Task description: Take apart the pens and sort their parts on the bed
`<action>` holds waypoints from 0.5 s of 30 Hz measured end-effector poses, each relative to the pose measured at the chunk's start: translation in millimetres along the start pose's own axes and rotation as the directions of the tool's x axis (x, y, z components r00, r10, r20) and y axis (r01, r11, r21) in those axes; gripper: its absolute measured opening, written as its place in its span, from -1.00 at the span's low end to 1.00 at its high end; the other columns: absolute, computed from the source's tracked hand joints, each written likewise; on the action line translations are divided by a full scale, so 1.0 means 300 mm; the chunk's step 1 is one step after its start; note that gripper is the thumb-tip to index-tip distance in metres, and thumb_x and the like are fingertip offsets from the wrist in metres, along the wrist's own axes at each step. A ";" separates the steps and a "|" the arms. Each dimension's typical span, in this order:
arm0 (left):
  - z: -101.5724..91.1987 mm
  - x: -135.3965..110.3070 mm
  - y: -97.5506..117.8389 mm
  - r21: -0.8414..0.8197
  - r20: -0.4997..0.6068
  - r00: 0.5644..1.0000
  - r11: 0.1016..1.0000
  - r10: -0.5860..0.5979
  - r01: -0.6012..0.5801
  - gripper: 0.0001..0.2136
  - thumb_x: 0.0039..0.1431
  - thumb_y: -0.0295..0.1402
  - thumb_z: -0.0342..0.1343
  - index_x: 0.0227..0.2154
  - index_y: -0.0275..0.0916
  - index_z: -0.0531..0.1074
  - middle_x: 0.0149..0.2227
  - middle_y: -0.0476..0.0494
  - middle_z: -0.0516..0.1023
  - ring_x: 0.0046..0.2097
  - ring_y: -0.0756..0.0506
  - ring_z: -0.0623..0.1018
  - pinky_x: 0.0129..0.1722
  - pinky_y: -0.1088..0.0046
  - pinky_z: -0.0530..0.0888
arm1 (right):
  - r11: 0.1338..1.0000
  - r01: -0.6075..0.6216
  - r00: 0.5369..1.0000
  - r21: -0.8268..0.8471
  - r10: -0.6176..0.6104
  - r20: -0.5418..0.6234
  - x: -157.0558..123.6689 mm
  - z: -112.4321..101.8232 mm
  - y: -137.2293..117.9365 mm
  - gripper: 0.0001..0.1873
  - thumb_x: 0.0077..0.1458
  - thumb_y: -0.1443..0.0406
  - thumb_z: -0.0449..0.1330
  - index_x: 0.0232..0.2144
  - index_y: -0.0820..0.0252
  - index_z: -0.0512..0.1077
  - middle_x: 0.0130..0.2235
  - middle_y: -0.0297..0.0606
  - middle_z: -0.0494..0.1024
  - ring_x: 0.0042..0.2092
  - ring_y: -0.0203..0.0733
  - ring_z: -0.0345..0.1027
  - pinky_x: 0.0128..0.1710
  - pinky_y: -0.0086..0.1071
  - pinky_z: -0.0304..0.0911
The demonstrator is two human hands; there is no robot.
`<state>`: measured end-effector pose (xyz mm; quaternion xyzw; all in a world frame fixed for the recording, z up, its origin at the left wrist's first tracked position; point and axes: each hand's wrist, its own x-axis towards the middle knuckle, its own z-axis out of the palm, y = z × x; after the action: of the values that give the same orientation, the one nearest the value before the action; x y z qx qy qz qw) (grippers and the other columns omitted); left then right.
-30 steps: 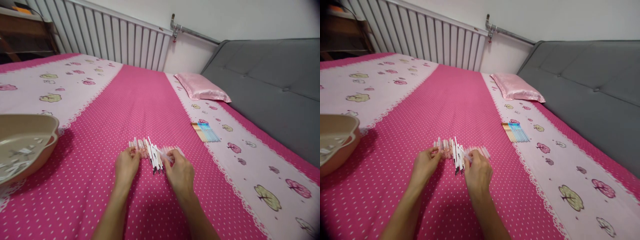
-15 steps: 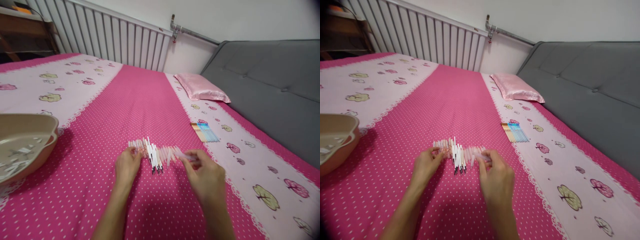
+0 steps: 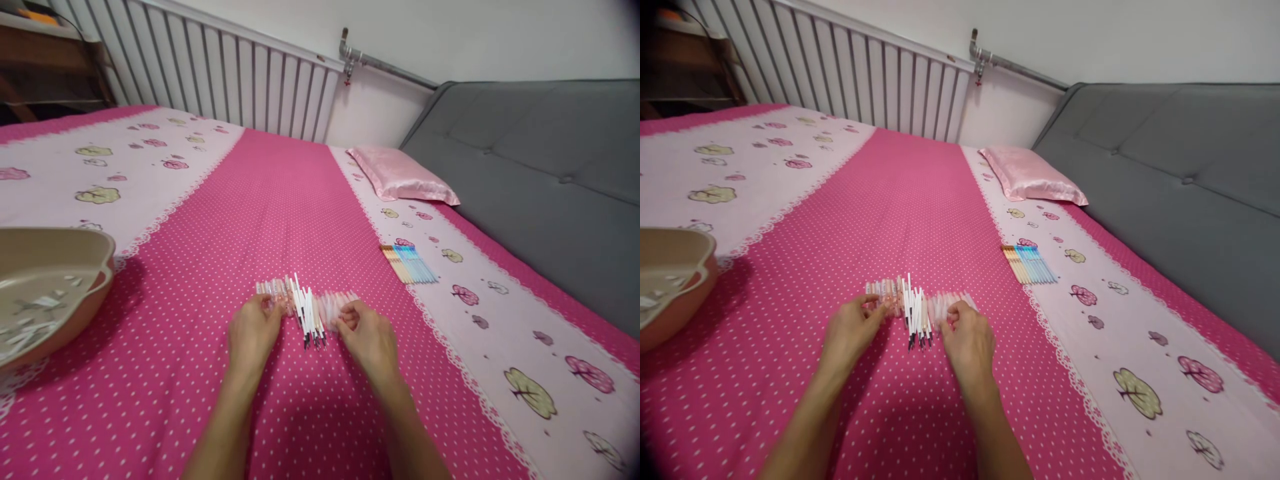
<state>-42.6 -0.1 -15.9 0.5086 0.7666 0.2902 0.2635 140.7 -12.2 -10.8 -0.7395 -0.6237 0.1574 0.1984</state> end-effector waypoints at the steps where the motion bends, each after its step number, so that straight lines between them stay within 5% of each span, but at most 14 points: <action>1: -0.001 -0.001 0.001 0.002 -0.004 1.000 1.000 -0.002 0.002 -0.51 0.03 -0.06 0.01 -0.12 -0.33 0.49 -0.34 -0.38 0.59 -0.33 -0.31 0.54 -0.35 0.27 0.34 | 0.999 -0.016 1.000 -0.044 0.016 0.014 -0.001 -0.002 0.002 -0.89 0.00 0.24 0.19 -0.37 0.11 0.44 -0.38 -0.23 0.58 -0.35 -0.10 0.45 -0.44 -0.36 0.16; 6: -0.004 -0.003 0.005 0.023 -0.012 1.000 1.000 -0.019 0.020 -0.49 0.02 -0.03 0.00 -0.12 -0.32 0.50 -0.34 -0.40 0.58 -0.36 -0.32 0.54 -0.36 0.23 0.34 | 0.988 -0.007 0.998 -0.156 0.017 0.067 0.000 0.044 0.003 -0.95 -0.02 0.31 0.18 -0.40 0.14 0.40 -0.45 -0.19 0.54 -0.40 -0.11 0.41 -0.52 -0.41 0.00; 15: -0.019 0.002 0.017 -0.010 -0.025 1.000 1.000 -0.013 0.012 -0.54 0.00 -0.06 0.04 -0.16 -0.29 0.53 -0.42 -0.33 0.58 -0.39 -0.33 0.52 -0.43 0.26 0.33 | 0.996 -0.014 0.999 0.091 0.018 -0.042 0.051 -0.017 0.050 -0.85 0.01 0.27 0.15 -0.32 0.16 0.44 -0.36 -0.25 0.57 -0.35 -0.18 0.44 -0.37 -0.39 0.21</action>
<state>-43.5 1.0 -8.3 0.4988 0.7716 0.2988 0.2582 158.6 0.2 -13.5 -0.7379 -0.6057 0.1711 0.2437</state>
